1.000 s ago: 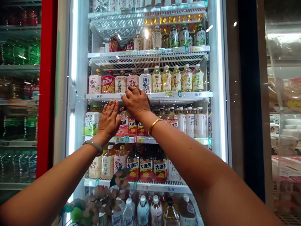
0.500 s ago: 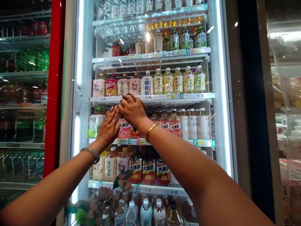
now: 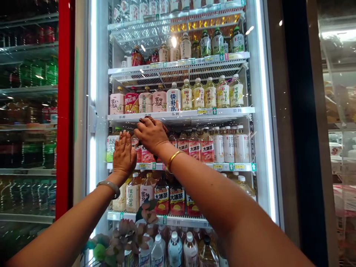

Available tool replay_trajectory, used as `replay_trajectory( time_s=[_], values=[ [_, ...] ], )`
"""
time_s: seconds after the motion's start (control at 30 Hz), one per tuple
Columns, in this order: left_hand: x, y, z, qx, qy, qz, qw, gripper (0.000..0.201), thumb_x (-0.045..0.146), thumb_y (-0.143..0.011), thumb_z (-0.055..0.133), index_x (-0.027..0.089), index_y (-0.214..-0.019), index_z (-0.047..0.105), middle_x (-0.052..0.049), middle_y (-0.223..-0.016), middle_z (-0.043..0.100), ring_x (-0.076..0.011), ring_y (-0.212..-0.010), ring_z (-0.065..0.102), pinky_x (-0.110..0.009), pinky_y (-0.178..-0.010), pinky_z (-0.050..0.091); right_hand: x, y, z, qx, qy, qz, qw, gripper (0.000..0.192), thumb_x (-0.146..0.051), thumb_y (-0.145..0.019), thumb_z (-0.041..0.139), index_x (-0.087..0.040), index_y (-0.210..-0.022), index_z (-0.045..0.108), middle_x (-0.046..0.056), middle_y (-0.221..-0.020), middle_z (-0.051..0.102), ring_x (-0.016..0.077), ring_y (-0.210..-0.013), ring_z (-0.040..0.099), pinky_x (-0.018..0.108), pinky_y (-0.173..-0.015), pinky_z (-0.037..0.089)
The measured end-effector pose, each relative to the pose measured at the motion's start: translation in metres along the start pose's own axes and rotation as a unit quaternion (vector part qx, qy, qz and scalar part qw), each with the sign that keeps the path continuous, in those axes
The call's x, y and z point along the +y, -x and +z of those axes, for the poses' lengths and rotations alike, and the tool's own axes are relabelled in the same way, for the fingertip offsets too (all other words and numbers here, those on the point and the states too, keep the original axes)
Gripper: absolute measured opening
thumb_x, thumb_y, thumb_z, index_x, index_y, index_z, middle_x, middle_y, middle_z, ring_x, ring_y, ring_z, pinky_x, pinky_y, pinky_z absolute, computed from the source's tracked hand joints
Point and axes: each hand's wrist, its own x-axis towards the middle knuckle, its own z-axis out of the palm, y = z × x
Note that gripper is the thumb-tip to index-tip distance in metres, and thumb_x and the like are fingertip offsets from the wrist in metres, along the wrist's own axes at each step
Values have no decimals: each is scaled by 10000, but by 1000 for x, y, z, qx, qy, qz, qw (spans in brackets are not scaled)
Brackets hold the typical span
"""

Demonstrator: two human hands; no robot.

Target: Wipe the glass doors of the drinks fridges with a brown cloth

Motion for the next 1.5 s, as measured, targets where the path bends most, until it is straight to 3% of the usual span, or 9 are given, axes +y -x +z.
replay_trajectory(
  time_s=[0.23,0.37,0.5,0.73,0.97,1.1,1.23,1.37,1.5],
  values=[
    [-3,9,-3,-17,6,-11,1000,702,265,-1002,379,115,-1669,217,-149,-1736,239,-260,-1644,149,-503,-1358,141,-13,40,-4,-19,-48,-172,984,220,-348,-1074,469,-260,-1075,671,21,-1156,735,225,-1223,549,414,-922,403],
    [2,16,-4,-19,9,-23,1000,708,278,-1019,355,131,-1682,155,-145,-1752,176,-264,-1648,128,-522,-1359,117,9,36,-12,-18,-10,-102,995,241,-274,-1080,417,-220,-1091,652,73,-1240,710,282,-1293,515,470,-945,380],
    [5,21,-3,-13,12,-36,999,682,294,-1037,344,147,-1681,176,-144,-1749,195,-260,-1647,139,-523,-1357,129,-14,20,2,-13,-11,3,1000,263,-236,-1081,387,-199,-1107,647,105,-1272,688,308,-1361,471,526,-996,362],
    [3,22,-4,-18,14,-31,999,688,282,-1038,355,171,-1685,151,-140,-1751,176,-277,-1643,159,-537,-1352,141,-7,63,-14,-27,-37,-212,976,203,-304,-1076,465,-260,-1114,659,15,-1192,729,223,-1243,544,427,-937,397],
    [17,28,1,-15,15,-17,1000,703,285,-1044,358,208,-1691,95,-123,-1757,159,-273,-1649,103,-566,-1352,75,1,35,-10,0,16,-22,1000,271,-247,-1083,383,-220,-1099,653,67,-1277,707,299,-1346,500,506,-974,381],
    [29,37,2,-9,33,-18,999,690,303,-1059,350,229,-1693,88,-119,-1754,175,-264,-1649,104,-560,-1356,61,-23,47,-2,-8,-9,-112,994,264,-305,-1089,408,-243,-1144,658,22,-1281,709,266,-1323,518,485,-1011,398],
    [40,38,1,-21,39,9,999,705,294,-1057,356,251,-1693,56,-111,-1754,161,-279,-1646,127,-580,-1352,53,-1,87,-27,-16,-8,-195,981,196,-331,-1070,479,-271,-1133,655,-12,-1226,723,235,-1297,529,450,-1029,403],
    [68,20,5,-10,60,9,998,741,283,-1042,392,271,-1692,36,-72,-1767,79,-297,-1651,75,-603,-1348,16,31,96,-48,-8,27,-88,996,181,-319,-1061,501,-261,-1120,661,21,-1262,723,262,-1336,507,470,-1049,370],
    [101,5,16,9,75,1,997,754,239,-1032,385,268,-1694,26,-44,-1769,39,-264,-1653,41,-572,-1362,28,22,83,-39,-2,23,67,997,226,-298,-1064,480,-245,-1173,671,73,-1353,692,300,-1412,449,514,-1073,341]
  ],
)
